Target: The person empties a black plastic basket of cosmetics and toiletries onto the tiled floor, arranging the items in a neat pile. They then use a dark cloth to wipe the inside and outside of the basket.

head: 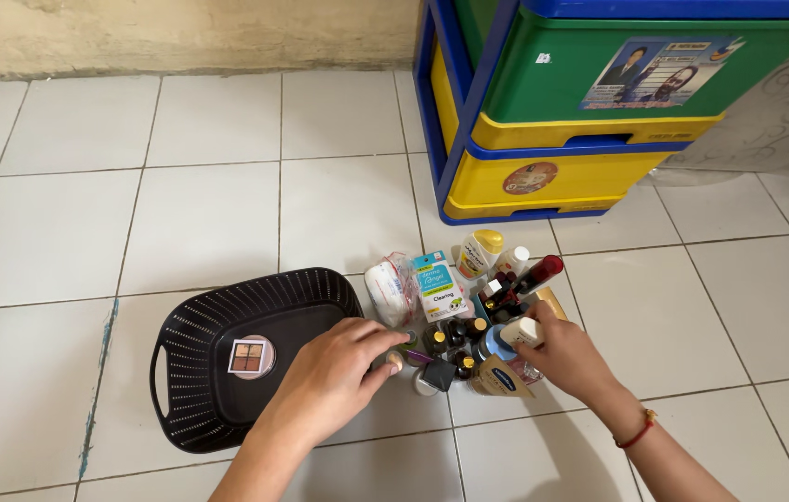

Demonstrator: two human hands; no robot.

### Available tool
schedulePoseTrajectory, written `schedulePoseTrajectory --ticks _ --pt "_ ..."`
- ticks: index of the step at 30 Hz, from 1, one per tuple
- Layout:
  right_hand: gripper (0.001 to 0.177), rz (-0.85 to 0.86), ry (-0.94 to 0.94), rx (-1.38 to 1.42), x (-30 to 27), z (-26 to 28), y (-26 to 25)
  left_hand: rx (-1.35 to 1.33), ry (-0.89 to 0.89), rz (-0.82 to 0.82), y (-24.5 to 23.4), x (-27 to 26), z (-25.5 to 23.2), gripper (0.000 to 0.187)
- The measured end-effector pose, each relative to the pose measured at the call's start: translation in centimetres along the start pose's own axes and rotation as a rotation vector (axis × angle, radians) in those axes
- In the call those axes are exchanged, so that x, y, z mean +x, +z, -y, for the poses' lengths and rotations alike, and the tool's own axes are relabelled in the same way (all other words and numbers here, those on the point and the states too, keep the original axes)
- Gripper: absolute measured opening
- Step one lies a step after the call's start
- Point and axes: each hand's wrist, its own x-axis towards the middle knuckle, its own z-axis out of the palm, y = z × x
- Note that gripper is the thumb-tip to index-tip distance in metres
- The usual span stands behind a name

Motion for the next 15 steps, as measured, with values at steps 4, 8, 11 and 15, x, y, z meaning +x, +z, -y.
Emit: schedulePoseTrajectory --ticks 4,8,11,15 --pt "0.047 0.007 -0.004 -0.022 0.0 -0.2 0.5 0.018 -0.029 0.031 -0.2 -0.1 0.2 0.031" --pt "0.045 0.025 -0.004 -0.017 -0.1 -0.1 0.5 0.023 -0.043 0.025 -0.2 -0.6 0.9 0.032" --pt "0.043 0.005 -0.018 -0.011 -0.2 0.0 0.5 0.056 -0.074 0.023 -0.2 -0.8 1.9 0.031" --pt "0.043 0.023 -0.028 -0.002 -0.1 0.2 0.4 0.208 -0.217 -0.033 -1.6 -1.4 5.3 0.03"
